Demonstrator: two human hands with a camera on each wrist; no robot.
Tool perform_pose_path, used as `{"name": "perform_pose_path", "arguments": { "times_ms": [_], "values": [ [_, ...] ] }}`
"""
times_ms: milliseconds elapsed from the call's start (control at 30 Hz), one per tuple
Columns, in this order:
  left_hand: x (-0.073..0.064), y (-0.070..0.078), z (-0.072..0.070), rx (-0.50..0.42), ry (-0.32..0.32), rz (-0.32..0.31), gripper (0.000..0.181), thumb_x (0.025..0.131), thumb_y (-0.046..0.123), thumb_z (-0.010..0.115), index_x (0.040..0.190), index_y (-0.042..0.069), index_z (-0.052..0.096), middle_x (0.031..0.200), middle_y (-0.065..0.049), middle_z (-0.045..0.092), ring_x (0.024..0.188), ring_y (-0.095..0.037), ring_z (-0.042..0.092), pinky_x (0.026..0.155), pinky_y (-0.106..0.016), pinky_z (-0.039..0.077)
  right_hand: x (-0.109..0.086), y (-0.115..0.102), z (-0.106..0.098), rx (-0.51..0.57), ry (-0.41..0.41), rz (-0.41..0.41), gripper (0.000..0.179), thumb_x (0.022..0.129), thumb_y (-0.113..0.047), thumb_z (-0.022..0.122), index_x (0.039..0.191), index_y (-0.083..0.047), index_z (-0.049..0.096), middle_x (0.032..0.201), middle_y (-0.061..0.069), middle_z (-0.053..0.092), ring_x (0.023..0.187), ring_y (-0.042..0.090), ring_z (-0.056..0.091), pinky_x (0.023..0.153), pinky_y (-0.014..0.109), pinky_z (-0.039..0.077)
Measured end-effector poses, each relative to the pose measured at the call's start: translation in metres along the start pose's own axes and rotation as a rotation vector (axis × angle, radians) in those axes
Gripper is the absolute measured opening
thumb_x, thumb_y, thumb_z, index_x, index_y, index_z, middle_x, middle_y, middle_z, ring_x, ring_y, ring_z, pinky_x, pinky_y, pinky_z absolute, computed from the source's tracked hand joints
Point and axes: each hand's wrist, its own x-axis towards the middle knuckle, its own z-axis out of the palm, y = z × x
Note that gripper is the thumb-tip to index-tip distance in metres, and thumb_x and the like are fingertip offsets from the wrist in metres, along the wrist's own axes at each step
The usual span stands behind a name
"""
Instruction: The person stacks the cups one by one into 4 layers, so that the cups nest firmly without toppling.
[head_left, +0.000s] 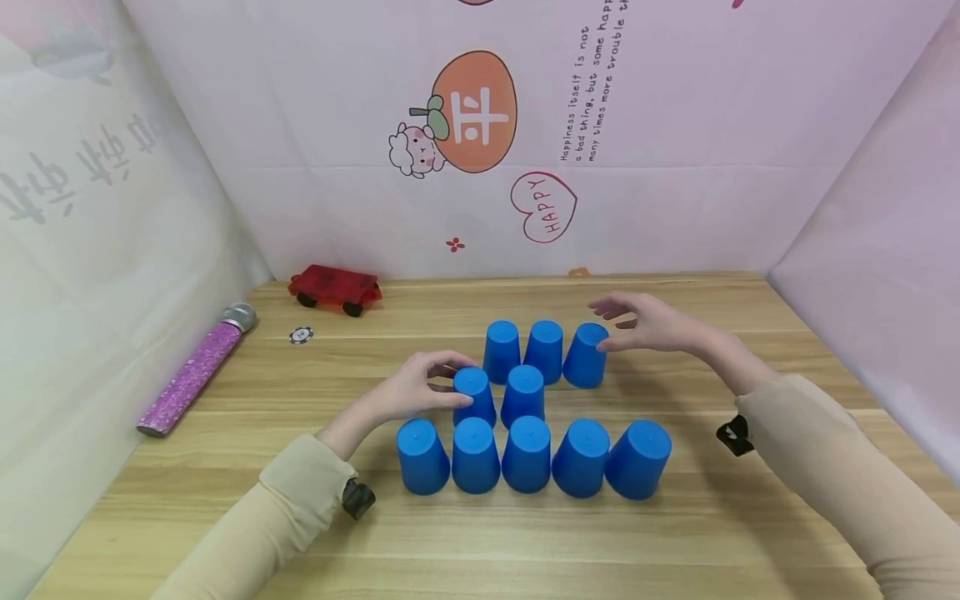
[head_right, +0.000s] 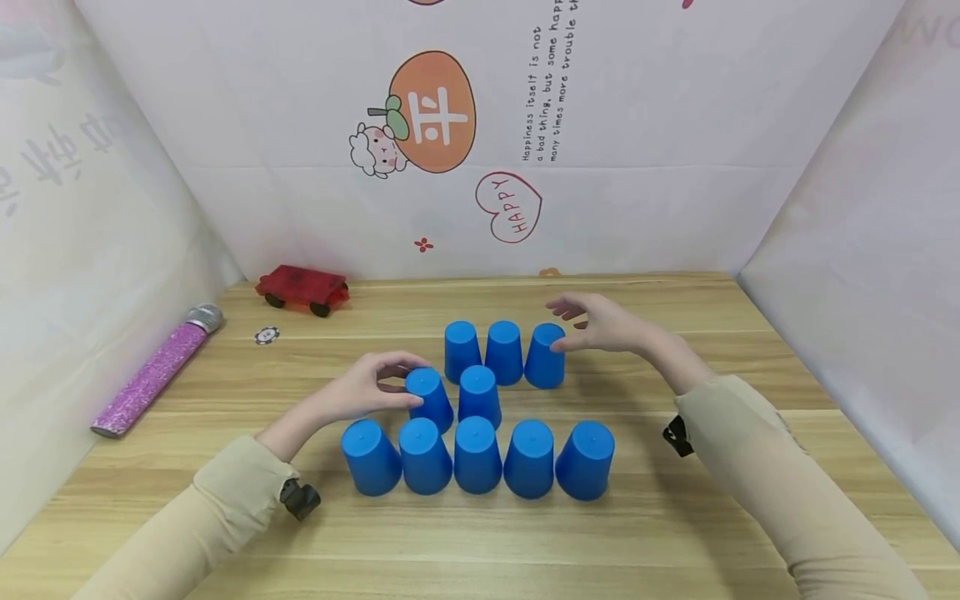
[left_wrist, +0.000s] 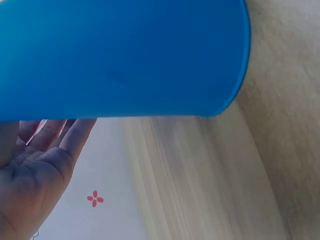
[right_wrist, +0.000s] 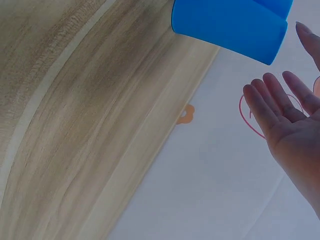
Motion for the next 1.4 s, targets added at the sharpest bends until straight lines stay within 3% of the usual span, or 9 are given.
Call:
{"name": "perform_pose_path", "arguments": {
  "times_ms": [500, 733, 1133, 1333, 1400],
  "values": [
    [-0.002, -0.005, -0.015, 0.037, 0.109, -0.027, 0.047, 0.084, 0.023, 0.071, 0.126, 0.009, 0.055, 0.122, -0.011, 0.061, 0.113, -0.028, 0.058, 0.090, -0.038, 0.054, -0.041, -0.006, 0.003, 0.043, 0.100, -0.037, 0.048, 0.088, -0.017, 0.066, 0.130, 0.000, 0.049, 0.126, 0.020, 0.058, 0.114, 0.035, 0.056, 0.094, 0.053, 0.047],
    [0.000, -0.007, -0.023, 0.073, 0.170, -0.094, 0.049, 0.083, 0.028, 0.072, 0.127, 0.011, 0.056, 0.125, -0.010, 0.060, 0.116, -0.029, 0.056, 0.097, -0.044, 0.049, -0.061, -0.010, 0.009, 0.040, 0.137, -0.036, 0.046, 0.087, -0.017, 0.067, 0.128, -0.002, 0.052, 0.123, 0.017, 0.060, 0.109, 0.027, 0.059, 0.091, 0.049, 0.049],
    [0.012, -0.013, -0.033, 0.103, 0.253, -0.166, 0.051, 0.083, 0.032, 0.071, 0.127, 0.012, 0.054, 0.127, -0.011, 0.058, 0.117, -0.030, 0.056, 0.095, -0.045, 0.050, -0.086, -0.026, 0.018, 0.057, 0.190, 0.014, 0.046, 0.093, -0.014, 0.059, 0.133, 0.001, 0.044, 0.125, 0.022, 0.056, 0.110, 0.039, 0.058, 0.086, 0.041, 0.054],
    [0.018, -0.013, -0.034, 0.119, 0.286, -0.171, 0.051, 0.084, 0.032, 0.071, 0.127, 0.011, 0.054, 0.127, -0.011, 0.058, 0.118, -0.031, 0.056, 0.095, -0.045, 0.050, -0.097, -0.031, 0.024, 0.069, 0.189, 0.006, 0.043, 0.094, -0.013, 0.057, 0.132, 0.001, 0.046, 0.126, 0.021, 0.056, 0.110, 0.029, 0.057, 0.086, 0.035, 0.055],
    [0.019, -0.013, -0.033, 0.122, 0.293, -0.172, 0.051, 0.084, 0.032, 0.071, 0.127, 0.011, 0.054, 0.126, -0.011, 0.058, 0.117, -0.031, 0.056, 0.095, -0.045, 0.050, -0.102, -0.032, 0.026, 0.087, 0.180, 0.021, 0.043, 0.094, -0.015, 0.057, 0.132, -0.001, 0.046, 0.128, 0.020, 0.055, 0.112, 0.018, 0.057, 0.086, 0.029, 0.055]
  ]
}}
